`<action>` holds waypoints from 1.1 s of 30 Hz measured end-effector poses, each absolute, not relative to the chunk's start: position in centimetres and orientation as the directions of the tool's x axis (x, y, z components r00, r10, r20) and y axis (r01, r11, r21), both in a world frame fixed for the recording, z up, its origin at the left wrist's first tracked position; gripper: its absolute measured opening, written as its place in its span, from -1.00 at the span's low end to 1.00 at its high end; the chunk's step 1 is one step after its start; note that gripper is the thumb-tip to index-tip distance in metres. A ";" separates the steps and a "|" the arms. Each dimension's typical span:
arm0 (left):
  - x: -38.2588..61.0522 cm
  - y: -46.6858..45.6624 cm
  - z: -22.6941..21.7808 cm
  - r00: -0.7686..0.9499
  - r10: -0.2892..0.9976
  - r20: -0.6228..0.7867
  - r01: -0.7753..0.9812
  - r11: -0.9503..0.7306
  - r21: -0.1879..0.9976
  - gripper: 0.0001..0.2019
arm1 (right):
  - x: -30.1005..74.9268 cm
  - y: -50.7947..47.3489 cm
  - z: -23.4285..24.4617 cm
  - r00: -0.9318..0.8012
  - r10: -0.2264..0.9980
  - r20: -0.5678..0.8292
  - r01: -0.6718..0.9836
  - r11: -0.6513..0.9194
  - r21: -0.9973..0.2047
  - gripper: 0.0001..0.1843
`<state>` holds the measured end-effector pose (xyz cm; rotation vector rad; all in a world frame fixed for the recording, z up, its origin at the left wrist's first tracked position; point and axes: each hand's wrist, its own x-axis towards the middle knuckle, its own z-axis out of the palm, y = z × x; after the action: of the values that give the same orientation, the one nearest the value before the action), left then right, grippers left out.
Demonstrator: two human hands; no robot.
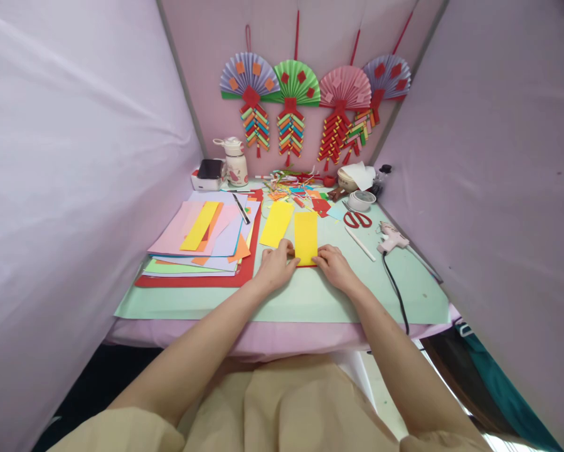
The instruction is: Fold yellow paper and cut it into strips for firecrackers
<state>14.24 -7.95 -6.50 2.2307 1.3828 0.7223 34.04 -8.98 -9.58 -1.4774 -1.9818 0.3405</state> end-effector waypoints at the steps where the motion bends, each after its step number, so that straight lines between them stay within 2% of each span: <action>1: 14.3 -8.0 -6.5 0.373 0.904 0.208 0.690 -0.420 0.590 -0.74 | 34.0 -9.0 -9.5 -0.163 0.930 0.330 0.764 0.330 -0.554 -0.76; 9: 14.4 -8.0 -6.6 0.359 0.907 0.218 0.691 -0.416 0.591 -0.73 | 33.8 -9.1 -9.1 -0.139 0.945 0.296 0.785 0.287 -0.549 -0.81; 18: 14.6 -7.9 -6.7 0.351 0.910 0.223 0.708 -0.413 0.573 -0.69 | 33.8 -8.9 -9.6 -0.110 0.937 0.332 0.759 0.295 -0.580 -0.82; 33: 15.0 -7.9 -7.2 0.341 0.907 0.248 0.720 -0.421 0.552 -0.69 | 33.4 -9.1 -9.3 -0.088 0.937 0.339 0.776 0.278 -0.567 -0.81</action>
<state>15.02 -7.92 -7.18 2.2652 1.4403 0.7550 33.42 -9.11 -9.33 -1.5385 -1.9017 0.3180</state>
